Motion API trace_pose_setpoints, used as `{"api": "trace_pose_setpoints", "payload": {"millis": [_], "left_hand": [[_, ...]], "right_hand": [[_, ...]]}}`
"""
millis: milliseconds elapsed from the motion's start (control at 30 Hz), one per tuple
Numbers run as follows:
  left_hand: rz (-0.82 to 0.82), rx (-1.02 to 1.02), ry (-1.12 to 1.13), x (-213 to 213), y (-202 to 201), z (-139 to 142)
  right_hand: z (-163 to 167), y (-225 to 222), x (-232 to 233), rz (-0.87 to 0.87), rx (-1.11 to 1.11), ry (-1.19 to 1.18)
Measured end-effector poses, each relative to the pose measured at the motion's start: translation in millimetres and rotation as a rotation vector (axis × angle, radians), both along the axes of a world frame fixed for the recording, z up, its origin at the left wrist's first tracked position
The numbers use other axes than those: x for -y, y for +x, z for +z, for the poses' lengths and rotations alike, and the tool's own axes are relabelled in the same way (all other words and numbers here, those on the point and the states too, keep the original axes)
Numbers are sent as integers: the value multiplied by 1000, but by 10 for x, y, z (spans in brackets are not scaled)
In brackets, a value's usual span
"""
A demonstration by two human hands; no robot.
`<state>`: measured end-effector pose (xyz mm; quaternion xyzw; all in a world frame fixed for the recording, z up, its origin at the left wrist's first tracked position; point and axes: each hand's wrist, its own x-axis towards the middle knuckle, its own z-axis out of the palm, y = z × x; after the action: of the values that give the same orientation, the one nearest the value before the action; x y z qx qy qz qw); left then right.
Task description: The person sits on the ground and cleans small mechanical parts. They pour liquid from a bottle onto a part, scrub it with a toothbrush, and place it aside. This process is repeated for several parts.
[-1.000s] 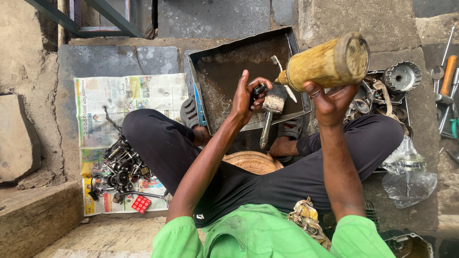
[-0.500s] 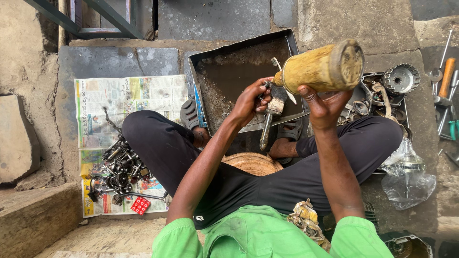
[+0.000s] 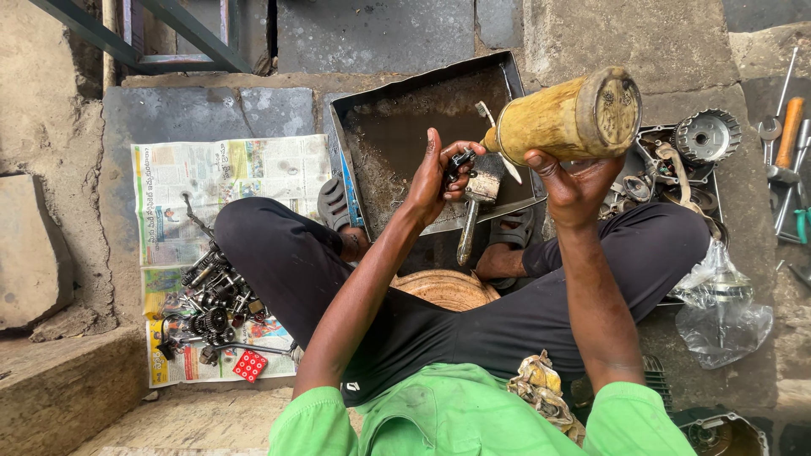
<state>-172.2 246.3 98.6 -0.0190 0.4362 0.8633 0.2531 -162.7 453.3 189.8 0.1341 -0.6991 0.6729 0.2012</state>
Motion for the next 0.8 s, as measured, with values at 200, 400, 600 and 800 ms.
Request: {"api": "trace_pose_setpoints", "payload": {"millis": [200, 400, 600, 800], "left_hand": [[5, 28, 54, 8, -1, 18], [8, -10, 97, 42, -22, 82], [29, 34, 50, 30, -31, 34], [75, 27, -174, 7, -42, -232]], "right_hand": [[69, 31, 67, 113, -10, -29], [72, 19, 61, 130, -10, -83], [-63, -32, -100, 22, -15, -106], [-130, -53, -165, 27, -8, -104]]}}
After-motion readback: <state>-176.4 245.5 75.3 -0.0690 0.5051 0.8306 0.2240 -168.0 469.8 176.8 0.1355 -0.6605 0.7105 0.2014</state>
